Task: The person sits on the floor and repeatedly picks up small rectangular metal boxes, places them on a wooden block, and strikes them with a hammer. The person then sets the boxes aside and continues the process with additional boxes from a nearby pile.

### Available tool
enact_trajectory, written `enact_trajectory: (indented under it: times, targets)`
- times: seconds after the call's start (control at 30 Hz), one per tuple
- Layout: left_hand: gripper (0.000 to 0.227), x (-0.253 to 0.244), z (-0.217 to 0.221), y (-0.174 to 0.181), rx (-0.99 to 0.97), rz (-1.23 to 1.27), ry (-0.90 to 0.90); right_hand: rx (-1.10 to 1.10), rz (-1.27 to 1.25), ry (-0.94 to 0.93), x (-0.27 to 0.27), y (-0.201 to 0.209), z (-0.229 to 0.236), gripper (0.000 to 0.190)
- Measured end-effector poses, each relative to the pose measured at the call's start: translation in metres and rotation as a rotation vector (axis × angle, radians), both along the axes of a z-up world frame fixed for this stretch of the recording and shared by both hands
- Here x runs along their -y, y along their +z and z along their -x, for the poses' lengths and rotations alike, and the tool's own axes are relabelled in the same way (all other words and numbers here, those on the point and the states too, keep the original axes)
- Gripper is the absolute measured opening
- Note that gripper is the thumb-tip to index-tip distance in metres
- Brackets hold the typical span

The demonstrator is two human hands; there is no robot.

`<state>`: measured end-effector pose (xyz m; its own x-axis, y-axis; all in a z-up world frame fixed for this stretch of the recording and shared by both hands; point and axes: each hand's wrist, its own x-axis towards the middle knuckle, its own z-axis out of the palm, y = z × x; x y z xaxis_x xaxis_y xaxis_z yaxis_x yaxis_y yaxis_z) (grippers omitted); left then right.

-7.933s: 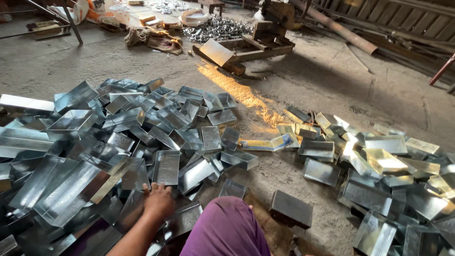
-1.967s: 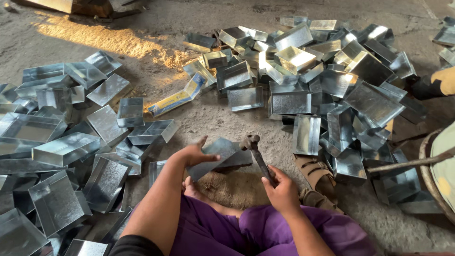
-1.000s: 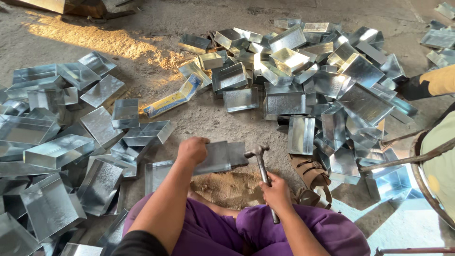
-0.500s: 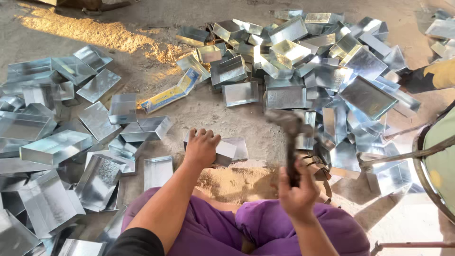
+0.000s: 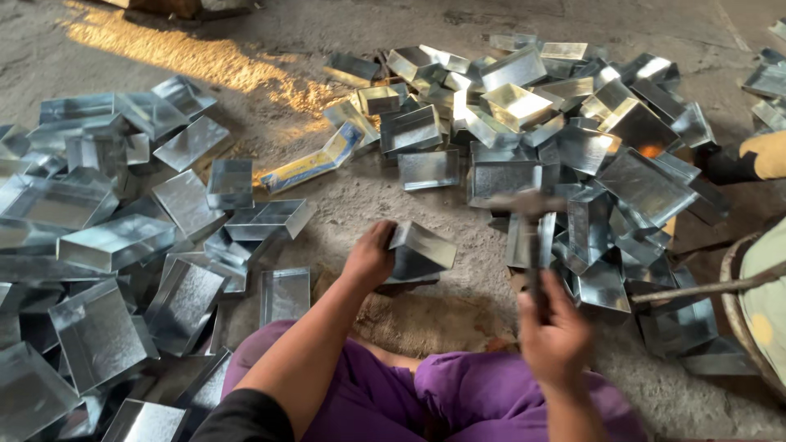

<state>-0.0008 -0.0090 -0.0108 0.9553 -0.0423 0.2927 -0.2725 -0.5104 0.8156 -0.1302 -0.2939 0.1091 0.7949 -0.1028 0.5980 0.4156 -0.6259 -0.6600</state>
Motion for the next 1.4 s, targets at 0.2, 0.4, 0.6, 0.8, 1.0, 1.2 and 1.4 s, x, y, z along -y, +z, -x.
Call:
enact_trajectory:
  times: [0.2, 0.4, 0.6, 0.8, 1.0, 1.2, 1.4]
  targets:
    - [0.025, 0.008, -0.011, -0.037, -0.169, -0.005, -0.030, 0.426, -0.166, 0.079, -0.002, 0.070, 0.000, 0.036]
    - [0.023, 0.009, -0.018, -0.058, -0.106, 0.022, -0.028, 0.414, 0.051, 0.189, -0.055, 0.042, -0.034, 0.030]
    - [0.026, 0.009, -0.008, -0.044, -0.233, 0.051, -0.023, -0.588, 0.202, 0.070, -0.079, 0.022, -0.062, 0.047]
    - [0.026, -0.008, -0.005, 0.003, 0.110, -0.232, 0.026, -0.016, 0.127, 0.100, -0.029, 0.039, -0.040, 0.041]
    - [0.025, -0.004, -0.002, 0.014, 0.096, -0.859, -0.031, 0.242, -0.086, 0.069, 0.008, 0.034, -0.016, 0.033]
    - [0.022, -0.001, -0.003, 0.016, 0.071, -0.884, -0.028, 0.117, -0.043, 0.041, -0.026, -0.033, -0.018, 0.030]
    - [0.025, -0.003, -0.001, 0.019, 0.103, -0.852, -0.037, -0.354, 0.108, 0.053, -0.024, -0.060, -0.027, 0.041]
